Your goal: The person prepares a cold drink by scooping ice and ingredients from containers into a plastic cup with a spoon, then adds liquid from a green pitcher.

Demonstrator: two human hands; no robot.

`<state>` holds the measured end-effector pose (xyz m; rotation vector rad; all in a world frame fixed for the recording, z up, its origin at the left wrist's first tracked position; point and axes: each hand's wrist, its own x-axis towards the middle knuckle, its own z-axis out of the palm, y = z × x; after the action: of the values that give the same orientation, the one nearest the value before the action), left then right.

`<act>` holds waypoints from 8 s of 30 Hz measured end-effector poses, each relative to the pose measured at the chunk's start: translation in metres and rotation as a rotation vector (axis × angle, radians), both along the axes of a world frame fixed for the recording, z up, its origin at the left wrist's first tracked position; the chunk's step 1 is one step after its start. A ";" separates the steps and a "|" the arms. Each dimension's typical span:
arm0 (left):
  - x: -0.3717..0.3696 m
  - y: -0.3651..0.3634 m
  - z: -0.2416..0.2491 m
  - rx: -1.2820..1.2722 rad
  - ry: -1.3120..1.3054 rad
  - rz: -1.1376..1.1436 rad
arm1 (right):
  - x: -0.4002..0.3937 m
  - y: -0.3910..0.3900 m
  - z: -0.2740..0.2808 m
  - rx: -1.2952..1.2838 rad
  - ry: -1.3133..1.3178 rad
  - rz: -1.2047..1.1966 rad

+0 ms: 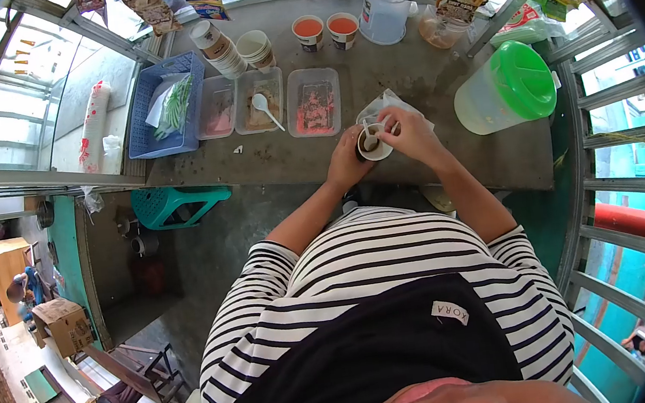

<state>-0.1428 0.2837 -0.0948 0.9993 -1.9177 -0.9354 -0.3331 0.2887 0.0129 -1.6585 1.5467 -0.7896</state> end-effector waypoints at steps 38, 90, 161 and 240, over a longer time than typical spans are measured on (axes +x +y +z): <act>-0.001 0.003 0.006 -0.013 -0.004 0.018 | 0.003 0.000 -0.011 -0.440 0.132 0.037; -0.002 0.003 0.009 0.061 -0.020 0.030 | 0.002 0.005 -0.002 -0.604 0.260 0.111; -0.002 0.003 0.003 0.009 -0.020 0.028 | 0.005 0.004 -0.006 -0.563 0.250 0.024; -0.001 0.001 0.004 -0.019 -0.031 -0.002 | 0.006 -0.002 -0.011 -0.553 0.293 0.080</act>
<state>-0.1436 0.2845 -0.0908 1.0064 -1.9506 -0.9064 -0.3270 0.2869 0.0016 -2.3083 1.5252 -1.0314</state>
